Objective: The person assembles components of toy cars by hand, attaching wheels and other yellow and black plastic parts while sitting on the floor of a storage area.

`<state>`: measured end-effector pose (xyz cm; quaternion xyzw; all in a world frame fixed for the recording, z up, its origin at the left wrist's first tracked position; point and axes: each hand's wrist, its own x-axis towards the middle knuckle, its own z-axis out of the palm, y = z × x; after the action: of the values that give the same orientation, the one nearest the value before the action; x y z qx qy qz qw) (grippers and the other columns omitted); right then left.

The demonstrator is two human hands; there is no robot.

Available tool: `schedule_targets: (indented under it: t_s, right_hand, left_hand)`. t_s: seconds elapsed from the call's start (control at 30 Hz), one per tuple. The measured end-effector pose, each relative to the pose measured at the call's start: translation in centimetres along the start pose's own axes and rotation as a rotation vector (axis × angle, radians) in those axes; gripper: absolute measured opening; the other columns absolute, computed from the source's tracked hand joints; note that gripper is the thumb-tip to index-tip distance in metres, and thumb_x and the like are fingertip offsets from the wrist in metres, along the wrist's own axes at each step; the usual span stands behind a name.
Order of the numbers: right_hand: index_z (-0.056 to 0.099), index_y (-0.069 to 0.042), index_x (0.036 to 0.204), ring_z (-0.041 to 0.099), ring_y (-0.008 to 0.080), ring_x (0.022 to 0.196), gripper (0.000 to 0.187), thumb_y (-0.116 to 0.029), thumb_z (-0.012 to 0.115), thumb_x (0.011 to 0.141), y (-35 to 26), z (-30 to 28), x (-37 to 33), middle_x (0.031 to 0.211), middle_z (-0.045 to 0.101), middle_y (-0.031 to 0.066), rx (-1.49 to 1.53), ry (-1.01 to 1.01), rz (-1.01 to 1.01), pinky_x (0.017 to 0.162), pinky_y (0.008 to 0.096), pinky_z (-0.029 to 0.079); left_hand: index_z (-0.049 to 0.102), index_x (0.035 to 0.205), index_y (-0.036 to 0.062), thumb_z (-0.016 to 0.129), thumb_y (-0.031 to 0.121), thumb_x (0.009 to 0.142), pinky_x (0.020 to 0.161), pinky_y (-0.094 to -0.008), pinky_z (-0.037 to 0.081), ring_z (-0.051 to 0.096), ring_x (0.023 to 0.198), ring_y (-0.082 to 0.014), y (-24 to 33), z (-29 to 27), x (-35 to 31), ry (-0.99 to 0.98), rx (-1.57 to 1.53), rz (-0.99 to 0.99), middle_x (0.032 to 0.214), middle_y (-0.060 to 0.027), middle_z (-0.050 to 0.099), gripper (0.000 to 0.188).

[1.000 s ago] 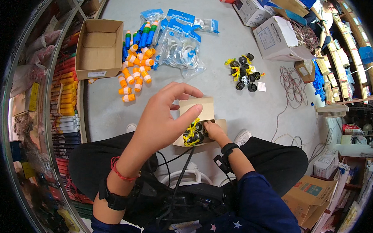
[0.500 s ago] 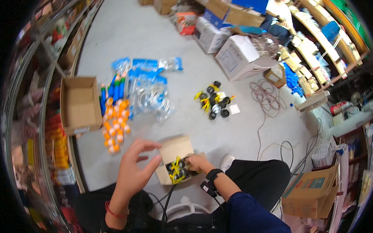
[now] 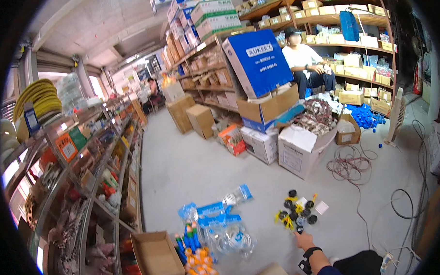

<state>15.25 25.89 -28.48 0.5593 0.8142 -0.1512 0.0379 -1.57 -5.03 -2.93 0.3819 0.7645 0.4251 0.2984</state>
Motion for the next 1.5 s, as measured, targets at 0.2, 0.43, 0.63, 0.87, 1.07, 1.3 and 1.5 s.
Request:
schedule_targets:
  t_s: [0.2,0.43,0.63,0.87,1.07,1.3,1.5]
  right_hand:
    - [0.044,-0.026,0.103,0.051,0.0235,0.084,0.042,-0.021,0.058,0.064,-1.9,1.0,2.7,0.093,0.048,0.0067,-0.065,-0.279,0.155,0.065,0.0333,0.043]
    - [0.045,-0.023,0.102,0.052,0.0231,0.083,0.041,-0.019,0.056,0.063,-0.8,2.2,3.8,0.089,0.050,0.0085,0.019,-0.162,0.182,0.066,0.0324,0.043]
    - [0.055,-0.014,0.091,0.053,0.0222,0.083,0.023,-0.015,0.051,0.067,0.3,2.5,4.9,0.093,0.049,0.0087,-0.050,-0.125,0.181,0.067,0.0307,0.043]
    - [0.058,-0.004,0.079,0.053,0.0283,0.078,0.030,-0.030,0.046,0.069,0.6,-3.1,4.1,0.086,0.055,0.0140,-0.051,-0.215,-0.102,0.065,0.0350,0.043]
    - [0.057,-0.002,0.067,0.054,0.0253,0.059,0.025,-0.026,0.054,0.060,-3.7,-11.8,3.4,0.067,0.057,0.0115,-0.083,-0.486,-0.463,0.052,0.0331,0.043]
    - [0.049,-0.003,0.065,0.043,0.0166,0.048,0.029,-0.030,0.058,0.065,-10.3,-26.1,-9.8,0.052,0.046,0.0064,0.471,-0.193,-1.061,0.046,0.0289,0.034]
    - [0.047,-0.003,0.067,0.038,0.0073,0.052,0.023,-0.025,0.052,0.074,-10.3,-26.3,-17.1,0.054,0.042,0.0016,0.745,-0.131,-1.230,0.047,0.0227,0.032]
  left_hand:
    - [0.053,0.089,0.0043,0.054,0.005,0.069,0.069,-0.0251,0.041,0.048,0.085,-0.0132,-0.6,0.7,1.0,-0.028,0.025,-0.029,0.092,-0.0036,0.051,0.020]
    - [0.053,0.089,0.0043,0.054,0.005,0.070,0.069,-0.0249,0.040,0.048,0.085,-0.0134,-1.6,0.4,2.0,-0.052,0.020,-0.075,0.092,-0.0038,0.050,0.019]
    - [0.052,0.089,0.0039,0.054,0.005,0.070,0.069,-0.0251,0.041,0.049,0.084,-0.0134,-0.6,0.8,1.7,-0.037,-0.019,0.011,0.092,-0.0040,0.050,0.019]
    - [0.054,0.089,0.0068,0.056,0.013,0.069,0.065,-0.0274,0.043,0.050,0.082,-0.0150,-1.0,1.7,1.9,-0.049,-0.025,0.081,0.087,-0.0055,0.052,0.021]
    - [0.054,0.092,0.0094,0.056,0.017,0.070,0.065,-0.0277,0.042,0.050,0.084,-0.0147,-1.5,2.8,4.1,-0.116,0.035,0.169,0.090,-0.0055,0.053,0.023]
    - [0.041,0.105,0.0055,0.053,0.025,0.072,0.072,-0.0326,0.041,0.048,0.090,-0.0217,-0.7,5.9,6.1,-0.046,-0.212,0.233,0.095,-0.0133,0.050,0.040]
    - [0.034,0.109,0.0079,0.029,0.054,0.075,0.067,-0.0317,0.045,0.050,0.082,-0.0304,0.3,4.1,6.0,-0.596,-1.620,-0.246,0.104,-0.0194,0.042,0.058]
